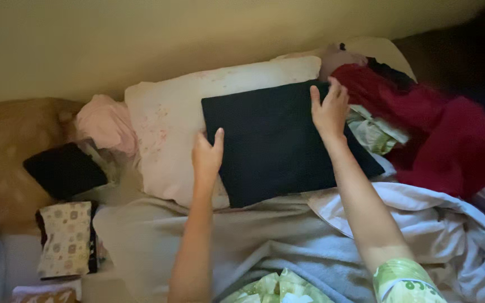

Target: The person folds a black t-shirt and a red t-shirt by hand on a bed and places them onto a stack of folded items.

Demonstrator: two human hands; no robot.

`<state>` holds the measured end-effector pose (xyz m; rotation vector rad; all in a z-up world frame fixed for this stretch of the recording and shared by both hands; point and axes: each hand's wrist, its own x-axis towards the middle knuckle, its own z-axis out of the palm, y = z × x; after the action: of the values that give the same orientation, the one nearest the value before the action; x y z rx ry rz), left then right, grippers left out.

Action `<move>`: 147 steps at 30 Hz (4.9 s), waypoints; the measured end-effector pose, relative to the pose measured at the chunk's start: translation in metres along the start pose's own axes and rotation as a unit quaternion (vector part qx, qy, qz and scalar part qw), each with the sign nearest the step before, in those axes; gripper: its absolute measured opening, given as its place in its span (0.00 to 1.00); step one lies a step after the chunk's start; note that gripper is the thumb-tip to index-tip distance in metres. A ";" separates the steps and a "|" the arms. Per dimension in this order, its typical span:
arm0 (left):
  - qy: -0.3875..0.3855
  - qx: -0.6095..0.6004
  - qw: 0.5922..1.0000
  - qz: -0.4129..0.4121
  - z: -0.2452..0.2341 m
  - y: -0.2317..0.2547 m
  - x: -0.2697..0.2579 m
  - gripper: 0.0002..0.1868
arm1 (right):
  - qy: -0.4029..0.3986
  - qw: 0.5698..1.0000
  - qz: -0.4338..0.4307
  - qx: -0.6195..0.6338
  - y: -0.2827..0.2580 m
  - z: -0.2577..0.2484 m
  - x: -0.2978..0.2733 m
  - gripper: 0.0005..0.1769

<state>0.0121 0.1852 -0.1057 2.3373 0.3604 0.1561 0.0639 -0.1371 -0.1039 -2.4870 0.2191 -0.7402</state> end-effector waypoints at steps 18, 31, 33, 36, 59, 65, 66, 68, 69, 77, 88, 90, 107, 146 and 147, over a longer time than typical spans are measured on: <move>0.125 -0.003 0.979 0.163 -0.061 0.003 0.158 0.30 | -0.162 0.981 0.008 -0.108 -0.122 0.073 -0.005 0.39; -0.094 -0.089 0.964 0.233 -0.110 -0.086 -0.029 0.56 | -0.138 0.988 -0.033 -0.055 -0.133 0.054 -0.043 0.38; -0.013 -0.045 0.986 0.162 -0.106 -0.067 -0.035 0.52 | -0.155 0.984 -0.034 -0.083 -0.136 0.050 -0.057 0.37; 0.041 0.079 0.974 0.208 -0.105 -0.064 -0.036 0.46 | -0.175 0.977 -0.031 -0.115 -0.140 0.046 -0.057 0.36; 0.120 0.213 0.969 0.022 -0.022 -0.025 0.051 0.37 | -0.172 0.972 -0.084 -0.135 -0.126 0.042 -0.038 0.41; 0.064 0.206 0.946 0.243 0.013 0.034 0.086 0.32 | -0.167 0.967 -0.108 -0.158 -0.148 0.062 -0.003 0.38; 0.032 0.213 0.922 0.321 0.018 0.047 0.090 0.30 | -0.190 0.969 -0.119 -0.104 -0.157 0.069 0.004 0.38; 0.009 0.214 0.933 0.290 0.011 0.055 0.107 0.32 | -0.213 0.967 -0.131 -0.051 -0.158 0.074 0.016 0.37; -0.019 0.218 0.942 0.256 0.005 0.053 0.114 0.35 | -0.211 0.969 -0.086 -0.095 -0.153 0.075 0.019 0.38; 0.102 0.248 0.958 0.106 -0.013 0.032 0.114 0.32 | -0.147 0.968 -0.014 -0.203 -0.129 0.091 0.010 0.38; 0.106 0.214 0.966 0.103 -0.035 -0.053 0.037 0.39 | -0.206 0.960 -0.080 -0.172 -0.124 0.040 -0.067 0.43; 0.146 0.188 0.965 0.113 -0.052 -0.056 0.054 0.39 | -0.220 0.964 -0.060 -0.134 -0.135 0.043 -0.056 0.45; -0.271 -0.443 0.854 -0.017 -0.122 -0.016 0.084 0.28 | -0.090 0.919 0.087 0.373 -0.185 0.081 -0.071 0.41; 0.143 0.228 0.925 0.269 0.052 0.072 0.022 0.35 | -0.038 0.994 -0.106 -0.010 -0.121 -0.017 -0.074 0.32; 0.142 0.229 0.926 0.264 0.051 0.071 0.015 0.35 | -0.049 0.981 -0.171 0.071 -0.123 -0.010 -0.063 0.28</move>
<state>0.0530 0.1076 -0.0923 2.8355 -0.1273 0.7466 0.0062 -0.0187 -0.0599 -2.4423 -0.2959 -0.7372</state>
